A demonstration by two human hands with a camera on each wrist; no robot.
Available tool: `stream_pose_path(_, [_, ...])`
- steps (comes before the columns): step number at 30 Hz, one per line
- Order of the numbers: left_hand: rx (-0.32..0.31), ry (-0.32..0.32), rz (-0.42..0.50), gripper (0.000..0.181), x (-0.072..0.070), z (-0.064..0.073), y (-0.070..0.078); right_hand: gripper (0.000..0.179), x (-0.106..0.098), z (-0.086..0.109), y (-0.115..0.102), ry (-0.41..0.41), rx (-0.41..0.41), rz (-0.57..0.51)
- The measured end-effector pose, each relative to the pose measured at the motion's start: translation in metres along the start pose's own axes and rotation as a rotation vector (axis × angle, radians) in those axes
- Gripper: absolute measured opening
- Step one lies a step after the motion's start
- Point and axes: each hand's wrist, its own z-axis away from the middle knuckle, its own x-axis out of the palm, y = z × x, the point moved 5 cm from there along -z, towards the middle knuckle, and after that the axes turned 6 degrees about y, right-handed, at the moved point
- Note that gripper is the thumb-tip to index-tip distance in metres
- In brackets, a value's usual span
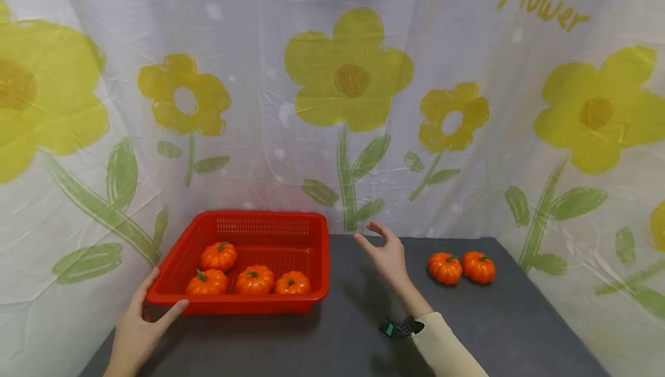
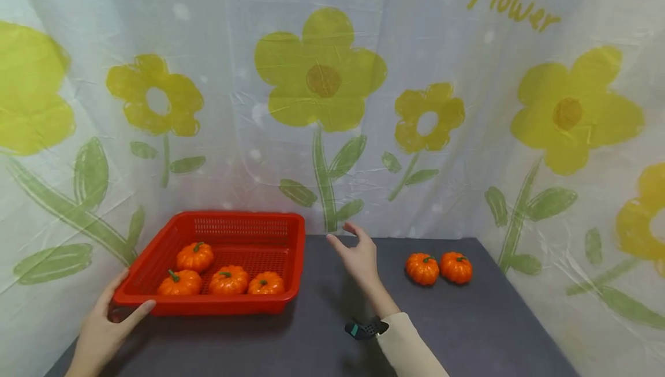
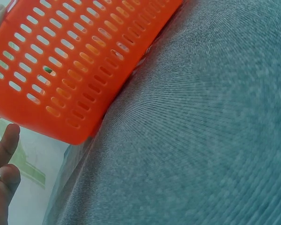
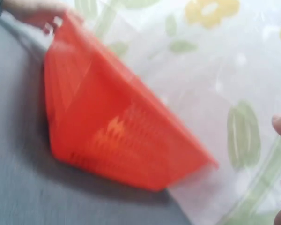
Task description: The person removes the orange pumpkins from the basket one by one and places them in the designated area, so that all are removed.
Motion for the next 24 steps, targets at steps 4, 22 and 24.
stream_pose_path(4, [-0.009,-0.003,-0.008,0.104,0.0,0.0,0.0,0.063,0.014,-0.003,-0.025,-0.066,-0.005,-0.064])
stream_pose_path(22, [0.022,0.007,0.008,0.103,0.001,0.0,-0.001,0.063,0.105,-0.013,-0.094,-0.281,-0.131,-0.089])
stream_pose_path(24, [0.017,0.007,0.006,0.103,0.0,0.001,0.0,0.064,0.116,-0.013,-0.098,-0.29,-0.127,-0.074])
